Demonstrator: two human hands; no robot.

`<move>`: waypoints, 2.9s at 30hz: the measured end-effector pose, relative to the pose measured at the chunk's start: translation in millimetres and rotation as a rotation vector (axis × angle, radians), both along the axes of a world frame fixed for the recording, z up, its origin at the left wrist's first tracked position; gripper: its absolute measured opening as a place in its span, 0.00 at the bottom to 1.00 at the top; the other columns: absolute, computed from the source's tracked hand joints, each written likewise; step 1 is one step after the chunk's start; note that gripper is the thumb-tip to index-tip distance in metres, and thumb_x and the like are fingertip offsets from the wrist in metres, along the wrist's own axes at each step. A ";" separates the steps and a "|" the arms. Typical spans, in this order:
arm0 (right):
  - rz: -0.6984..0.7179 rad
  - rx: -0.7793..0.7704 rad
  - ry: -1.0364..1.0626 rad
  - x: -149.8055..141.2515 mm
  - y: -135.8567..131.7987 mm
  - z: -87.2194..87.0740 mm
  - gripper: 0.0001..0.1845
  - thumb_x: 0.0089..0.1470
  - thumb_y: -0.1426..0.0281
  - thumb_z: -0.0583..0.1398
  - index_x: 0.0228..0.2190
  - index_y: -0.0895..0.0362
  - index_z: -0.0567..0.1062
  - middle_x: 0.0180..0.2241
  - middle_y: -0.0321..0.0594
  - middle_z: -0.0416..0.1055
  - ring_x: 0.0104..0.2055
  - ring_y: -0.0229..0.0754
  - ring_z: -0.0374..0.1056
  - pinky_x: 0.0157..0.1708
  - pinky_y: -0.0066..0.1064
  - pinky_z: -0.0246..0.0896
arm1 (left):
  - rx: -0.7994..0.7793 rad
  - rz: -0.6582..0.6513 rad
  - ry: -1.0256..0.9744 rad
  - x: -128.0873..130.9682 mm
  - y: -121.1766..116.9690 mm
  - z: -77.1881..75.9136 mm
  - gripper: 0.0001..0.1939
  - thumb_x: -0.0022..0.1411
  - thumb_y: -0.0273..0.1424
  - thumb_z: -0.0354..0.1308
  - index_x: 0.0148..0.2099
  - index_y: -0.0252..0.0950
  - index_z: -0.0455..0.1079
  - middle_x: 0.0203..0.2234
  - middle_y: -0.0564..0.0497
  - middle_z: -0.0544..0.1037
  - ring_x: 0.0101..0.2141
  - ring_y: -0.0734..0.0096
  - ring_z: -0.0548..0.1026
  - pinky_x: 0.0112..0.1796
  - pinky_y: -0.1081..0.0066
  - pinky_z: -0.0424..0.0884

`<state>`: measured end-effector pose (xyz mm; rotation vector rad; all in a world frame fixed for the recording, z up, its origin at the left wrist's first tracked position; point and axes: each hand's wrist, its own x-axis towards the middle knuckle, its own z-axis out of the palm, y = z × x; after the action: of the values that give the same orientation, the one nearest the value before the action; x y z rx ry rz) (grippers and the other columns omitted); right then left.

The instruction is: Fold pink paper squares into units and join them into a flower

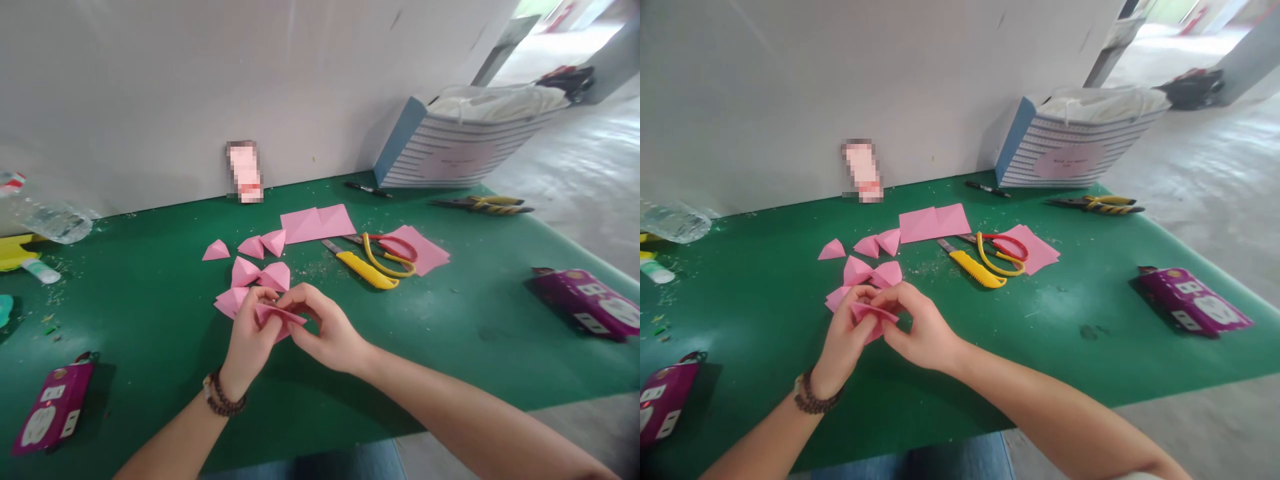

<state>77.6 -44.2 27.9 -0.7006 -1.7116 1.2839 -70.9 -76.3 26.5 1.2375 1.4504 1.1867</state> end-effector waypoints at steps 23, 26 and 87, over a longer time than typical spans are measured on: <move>-0.275 0.534 -0.672 -2.5 61.0 -31.6 0.21 0.52 0.66 0.63 0.49 0.57 0.71 0.48 0.48 0.73 0.49 0.53 0.67 0.48 0.47 0.64 | -0.068 0.284 -0.273 -47.5 16.8 15.9 0.07 0.53 0.30 0.58 0.35 0.33 0.73 0.22 0.52 0.75 0.21 0.74 0.71 0.22 0.74 0.67; -0.303 0.519 -0.730 -9.7 60.0 -34.2 0.18 0.54 0.69 0.60 0.48 0.58 0.71 0.43 0.47 0.76 0.45 0.51 0.70 0.46 0.45 0.64 | -0.117 0.260 -0.275 -42.2 15.9 14.7 0.08 0.54 0.32 0.59 0.35 0.32 0.72 0.22 0.50 0.76 0.21 0.72 0.73 0.22 0.74 0.69; -0.287 0.244 -0.453 10.7 13.6 13.2 0.05 0.49 0.74 0.59 0.26 0.54 0.66 0.47 0.46 0.67 0.47 0.47 0.68 0.40 0.38 0.68 | -0.223 -0.157 -0.543 -6.3 -3.1 6.0 0.16 0.58 0.30 0.57 0.50 0.37 0.71 0.45 0.45 0.77 0.44 0.60 0.75 0.40 0.68 0.73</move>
<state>88.3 -30.6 41.1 -1.1033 -1.9927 0.7366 -77.2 -79.4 32.6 0.7788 1.0266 1.1087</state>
